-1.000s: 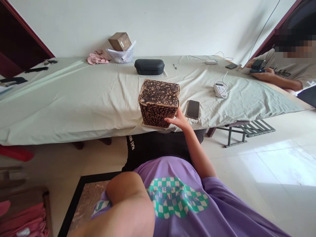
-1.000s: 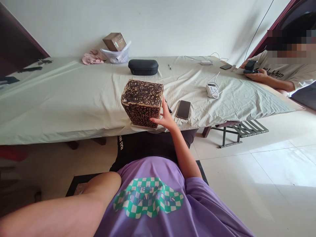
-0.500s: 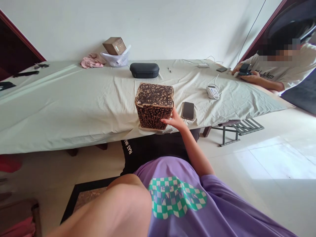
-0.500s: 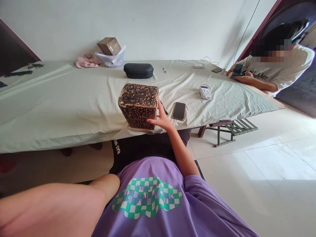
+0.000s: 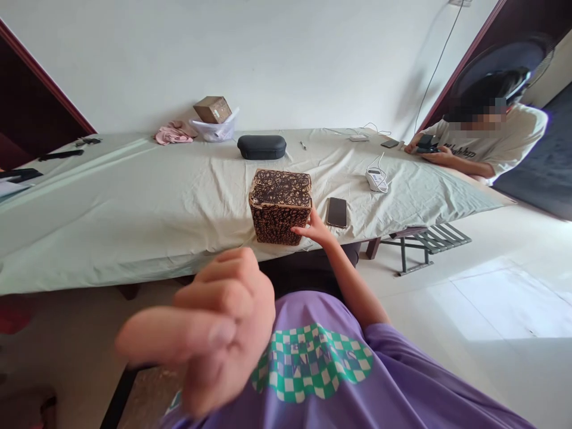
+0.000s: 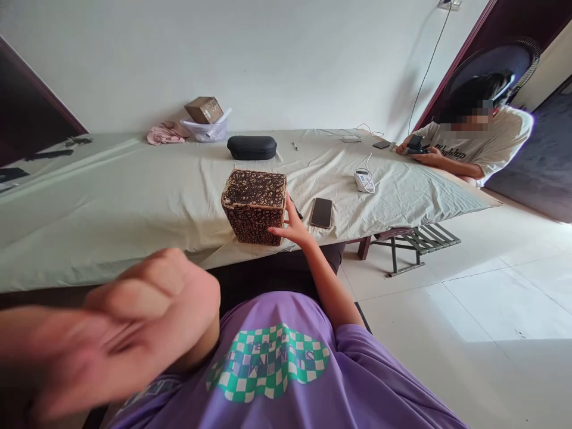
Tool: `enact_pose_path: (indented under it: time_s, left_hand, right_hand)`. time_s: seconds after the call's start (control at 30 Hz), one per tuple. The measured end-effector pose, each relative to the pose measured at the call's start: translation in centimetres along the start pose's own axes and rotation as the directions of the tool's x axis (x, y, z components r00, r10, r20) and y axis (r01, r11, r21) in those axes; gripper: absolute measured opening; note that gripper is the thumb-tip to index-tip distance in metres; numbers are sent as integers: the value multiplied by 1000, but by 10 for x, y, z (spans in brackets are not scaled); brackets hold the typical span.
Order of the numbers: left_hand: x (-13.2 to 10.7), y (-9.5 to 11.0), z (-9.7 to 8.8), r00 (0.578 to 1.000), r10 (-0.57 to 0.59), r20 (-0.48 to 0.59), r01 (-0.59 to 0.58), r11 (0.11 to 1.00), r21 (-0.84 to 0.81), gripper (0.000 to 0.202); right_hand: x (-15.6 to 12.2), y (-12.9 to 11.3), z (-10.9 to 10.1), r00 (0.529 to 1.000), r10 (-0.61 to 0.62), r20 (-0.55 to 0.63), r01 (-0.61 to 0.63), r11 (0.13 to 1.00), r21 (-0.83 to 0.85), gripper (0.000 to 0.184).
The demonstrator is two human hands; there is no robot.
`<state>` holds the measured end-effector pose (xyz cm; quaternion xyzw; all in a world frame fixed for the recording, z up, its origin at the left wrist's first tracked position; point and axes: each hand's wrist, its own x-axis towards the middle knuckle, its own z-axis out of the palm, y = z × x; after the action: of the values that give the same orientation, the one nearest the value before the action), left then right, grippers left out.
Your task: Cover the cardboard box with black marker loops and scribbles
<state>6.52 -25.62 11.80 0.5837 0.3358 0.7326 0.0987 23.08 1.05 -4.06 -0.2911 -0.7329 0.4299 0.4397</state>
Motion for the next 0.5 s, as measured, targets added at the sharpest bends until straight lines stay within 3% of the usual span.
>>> enact_pose_path:
  time_s: [0.07,0.1,0.13,0.17,0.2,0.23,0.3,0.37,0.4,0.5]
  left_hand:
    - [17,-30,18,937,222,-269,-237,971,-28,37]
    - [25,-44,25,924,252,-287,-260,966,11,38]
    - [33,-55,29,952,206,-226,-194,978,75,34]
    - [39,-65,33,989,117,-89,-103,984,148,30]
    - [44,-72,35,998,25,61,-38,975,219,27]
    - [47,-78,37,975,-91,204,24,951,310,24]
    - [48,-86,40,871,-291,397,55,858,510,23]
    - [47,-90,43,791,-411,454,5,746,666,33]
    - [46,-91,45,770,-443,460,-20,703,711,38]
    - [46,-93,44,764,-492,418,0,647,763,47]
  right_hand:
    - [-1,1,1,1000,-1,-8,1,1000,0,141]
    - [-2,2,1,1000,3,-10,-3,1000,-1,140]
    - [-3,3,1,1000,6,-10,-6,1000,-1,140]
    - [-3,4,2,1000,7,-11,-7,1000,-2,139]
    - [-3,4,2,1000,2,-12,-2,1000,-1,139]
    - [-3,5,2,1000,-7,-13,7,1000,0,138]
    - [-3,5,2,999,-31,-19,31,1000,-2,138]
    - [-2,6,2,998,-49,-29,49,999,-10,137]
    - [-2,7,3,998,-58,-35,57,998,-12,137]
    - [-5,9,5,996,-75,-51,75,997,-5,137]
